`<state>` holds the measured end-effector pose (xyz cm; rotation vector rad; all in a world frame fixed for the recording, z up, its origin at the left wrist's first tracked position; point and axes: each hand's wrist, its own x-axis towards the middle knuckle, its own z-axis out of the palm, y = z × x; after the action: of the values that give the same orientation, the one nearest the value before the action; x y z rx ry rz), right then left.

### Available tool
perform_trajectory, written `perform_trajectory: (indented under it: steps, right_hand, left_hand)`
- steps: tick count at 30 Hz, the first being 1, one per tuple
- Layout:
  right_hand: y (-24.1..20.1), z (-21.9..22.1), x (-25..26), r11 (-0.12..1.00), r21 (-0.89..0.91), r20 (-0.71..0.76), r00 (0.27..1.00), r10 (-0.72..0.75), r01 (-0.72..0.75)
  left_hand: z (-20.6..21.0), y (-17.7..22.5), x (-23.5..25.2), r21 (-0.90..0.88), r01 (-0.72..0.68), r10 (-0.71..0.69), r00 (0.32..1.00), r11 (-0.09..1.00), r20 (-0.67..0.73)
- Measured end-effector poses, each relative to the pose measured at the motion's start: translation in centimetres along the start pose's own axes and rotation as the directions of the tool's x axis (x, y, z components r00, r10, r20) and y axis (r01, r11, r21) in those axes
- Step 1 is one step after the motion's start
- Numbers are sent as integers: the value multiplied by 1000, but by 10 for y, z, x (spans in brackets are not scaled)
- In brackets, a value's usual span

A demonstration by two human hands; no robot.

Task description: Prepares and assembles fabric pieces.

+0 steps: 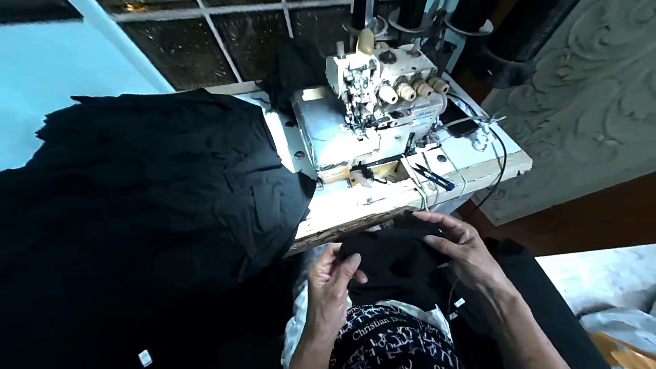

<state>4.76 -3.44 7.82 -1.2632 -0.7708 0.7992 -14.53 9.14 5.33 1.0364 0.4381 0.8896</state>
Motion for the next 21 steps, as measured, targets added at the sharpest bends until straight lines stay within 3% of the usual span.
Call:
perform_trajectory:
  steps: [5, 9, 14, 16, 19, 21]
  right_hand:
    - [16, -2, -13, 992, 85, -61, 993, 101, -96]
    - [29, -5, -18, 967, 165, -211, 951, 226, -193]
    - [37, -40, -23, 980, -99, -422, 899, 116, -173]
    - [33, -54, -26, 977, -108, -469, 876, 114, -185]
    - [27, -71, -32, 983, -47, -498, 857, 131, -177]
    - [21, -80, -35, 987, -38, -529, 841, 114, -158]
  left_hand:
    - [-6, 13, -16, 92, -73, 71, 997, 993, 25]
    - [-8, 23, -20, 218, -191, 168, 978, 957, 122]
    - [-9, 26, -16, 368, -257, 219, 965, 894, 143]
    - [-6, 21, -10, 482, -254, 192, 966, 839, 176]
    - [5, 7, 1, 656, -212, 30, 960, 725, 278]
    - [19, -2, 6, 659, -181, -81, 935, 730, 347]
